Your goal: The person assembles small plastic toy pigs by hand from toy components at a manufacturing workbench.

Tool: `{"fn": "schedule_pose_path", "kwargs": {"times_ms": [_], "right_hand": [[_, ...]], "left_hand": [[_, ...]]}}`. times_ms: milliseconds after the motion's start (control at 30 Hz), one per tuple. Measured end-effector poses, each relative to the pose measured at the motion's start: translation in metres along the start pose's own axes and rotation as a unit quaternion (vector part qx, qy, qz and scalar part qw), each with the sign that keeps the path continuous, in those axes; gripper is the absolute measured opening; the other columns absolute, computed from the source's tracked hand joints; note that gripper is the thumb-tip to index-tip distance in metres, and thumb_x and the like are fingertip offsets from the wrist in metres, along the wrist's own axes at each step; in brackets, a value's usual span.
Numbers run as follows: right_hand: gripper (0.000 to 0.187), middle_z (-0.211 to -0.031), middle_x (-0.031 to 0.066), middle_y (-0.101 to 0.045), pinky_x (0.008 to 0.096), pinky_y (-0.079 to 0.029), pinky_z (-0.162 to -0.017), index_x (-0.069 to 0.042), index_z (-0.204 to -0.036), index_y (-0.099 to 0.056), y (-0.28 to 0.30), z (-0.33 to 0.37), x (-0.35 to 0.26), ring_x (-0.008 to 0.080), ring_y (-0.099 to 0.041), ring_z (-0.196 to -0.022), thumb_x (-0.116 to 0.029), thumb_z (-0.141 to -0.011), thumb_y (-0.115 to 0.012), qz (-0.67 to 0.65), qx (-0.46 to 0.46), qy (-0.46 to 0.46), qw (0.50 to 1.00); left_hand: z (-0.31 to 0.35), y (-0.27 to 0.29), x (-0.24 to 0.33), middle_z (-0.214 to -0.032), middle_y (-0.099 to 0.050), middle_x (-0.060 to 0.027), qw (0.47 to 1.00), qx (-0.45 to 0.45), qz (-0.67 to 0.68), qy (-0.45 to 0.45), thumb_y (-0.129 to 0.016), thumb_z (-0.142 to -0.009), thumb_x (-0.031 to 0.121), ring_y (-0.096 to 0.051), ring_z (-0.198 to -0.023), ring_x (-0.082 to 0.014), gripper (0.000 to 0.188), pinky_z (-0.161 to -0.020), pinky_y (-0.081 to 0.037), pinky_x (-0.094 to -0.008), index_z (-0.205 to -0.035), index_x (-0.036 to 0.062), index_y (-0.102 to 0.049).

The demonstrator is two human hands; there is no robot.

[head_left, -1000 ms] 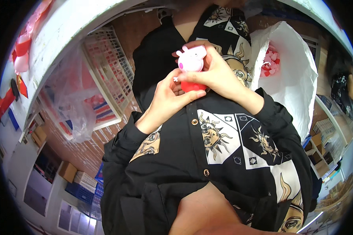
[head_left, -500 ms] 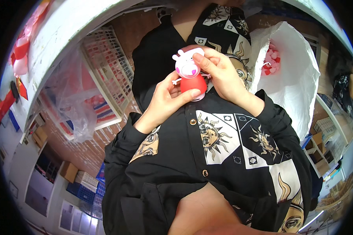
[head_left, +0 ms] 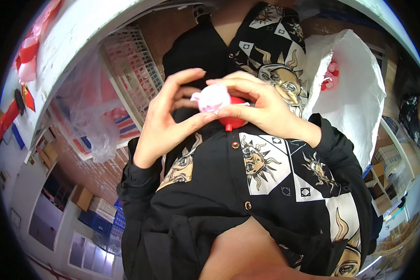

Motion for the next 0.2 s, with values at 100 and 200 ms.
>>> {"fn": "schedule_pose_path", "kwargs": {"times_ms": [100, 200], "right_hand": [[0.05, -0.103, 0.0145, -0.065, 0.0345, -0.049, -0.086, -0.002, -0.11, -0.064, -0.008, 0.004, 0.008, 0.0274, -0.064, -0.096, -0.039, -0.078, -0.074, 0.074, -0.09, -0.093, 0.989], [0.056, -0.108, 0.0155, -0.065, 0.0349, -0.049, -0.088, -0.006, -0.112, -0.064, -0.005, 0.008, 0.0, 0.0288, -0.064, -0.1, -0.043, -0.072, -0.078, 0.136, -0.088, -0.053, 0.985]], "left_hand": [[0.008, -0.003, 0.013, -0.109, -0.064, -0.0096, 0.995, -0.016, -0.102, -0.019, -0.07, -0.082, 0.008, -0.065, -0.095, -0.0174, 0.036, -0.079, -0.054, -0.0295, -0.117, 0.0025, -0.062], [0.021, 0.002, -0.003, -0.122, -0.061, -0.013, 0.998, -0.013, -0.056, -0.04, -0.07, -0.083, 0.01, -0.064, -0.101, -0.019, 0.04, -0.083, -0.054, -0.0287, -0.121, 0.0041, -0.06]]}}
Point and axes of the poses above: each hand's wrist, its own z-axis away from the middle knuckle, its own y-axis out of the back of the hand, x = y × z, the point moved 7 cm from there along -z, towards the middle knuckle
